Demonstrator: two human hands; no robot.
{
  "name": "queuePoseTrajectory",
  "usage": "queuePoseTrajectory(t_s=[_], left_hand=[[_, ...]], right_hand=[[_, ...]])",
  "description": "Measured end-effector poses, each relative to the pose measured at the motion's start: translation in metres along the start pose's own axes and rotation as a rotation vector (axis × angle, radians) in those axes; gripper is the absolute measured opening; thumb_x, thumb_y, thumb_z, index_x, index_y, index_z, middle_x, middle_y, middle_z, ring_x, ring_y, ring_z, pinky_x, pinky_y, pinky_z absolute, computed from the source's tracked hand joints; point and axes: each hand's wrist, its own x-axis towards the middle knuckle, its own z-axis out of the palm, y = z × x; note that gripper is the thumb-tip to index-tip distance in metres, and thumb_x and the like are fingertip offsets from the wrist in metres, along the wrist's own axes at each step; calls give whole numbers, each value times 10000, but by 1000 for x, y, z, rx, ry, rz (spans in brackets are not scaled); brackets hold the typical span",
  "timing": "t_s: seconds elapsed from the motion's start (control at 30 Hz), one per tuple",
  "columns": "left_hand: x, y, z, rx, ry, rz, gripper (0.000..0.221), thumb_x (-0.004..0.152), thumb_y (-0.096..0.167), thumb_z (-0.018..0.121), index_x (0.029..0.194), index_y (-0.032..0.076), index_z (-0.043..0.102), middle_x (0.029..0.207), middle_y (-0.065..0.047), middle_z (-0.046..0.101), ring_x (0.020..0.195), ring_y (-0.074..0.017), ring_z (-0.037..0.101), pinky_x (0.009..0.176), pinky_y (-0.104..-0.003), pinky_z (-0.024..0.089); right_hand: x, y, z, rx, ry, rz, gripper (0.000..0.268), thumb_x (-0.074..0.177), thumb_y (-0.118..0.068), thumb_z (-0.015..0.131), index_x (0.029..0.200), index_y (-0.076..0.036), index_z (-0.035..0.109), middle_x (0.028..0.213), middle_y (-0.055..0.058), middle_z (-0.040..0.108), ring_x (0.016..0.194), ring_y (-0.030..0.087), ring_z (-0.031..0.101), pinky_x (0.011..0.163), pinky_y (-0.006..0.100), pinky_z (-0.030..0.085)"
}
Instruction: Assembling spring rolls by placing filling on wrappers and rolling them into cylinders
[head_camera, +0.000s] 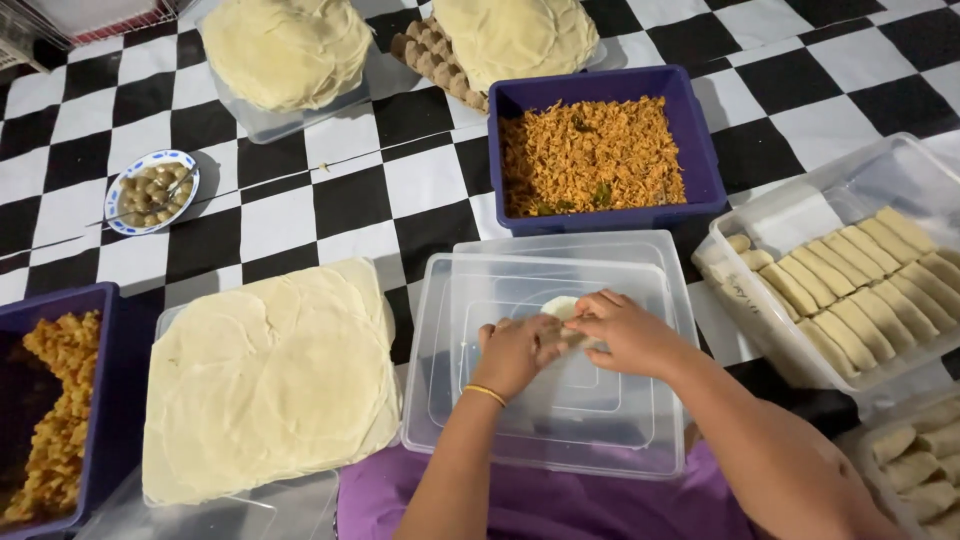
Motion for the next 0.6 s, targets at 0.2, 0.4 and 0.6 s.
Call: queuePoseTrajectory(t_s=[0.2,0.4,0.6], left_hand=[[13,-19,41,304,223,111,331,919,370,708,1241,299,693,1187,31,561,1236,-253,414,1095,-476,259],[48,-50,50,103,296,11,342,980,413,602,1296,299,663,1228,5,672,1228,-230,533,1104,-509,280],[76,-59,58,-18,560,149,193,973,262,663,1151,287,732,1125,77,719,1162,-147,607,1066,-392,361]], right_hand=[[-1,-2,-17,-132,-95,137,376,898,-294,682,1259,-199,644,1218,6,659,1261,190,534,1059,401,434],[15,14,-9,-235,49,212,200,993,-291,566,1109,-259,726,1329,-89,593,1330,171,450,1061,419,458],[31,48,25,-246,220,69,172,964,-228,591,1059,-289,722,1047,-91,694,1165,149,564,961,348,446]])
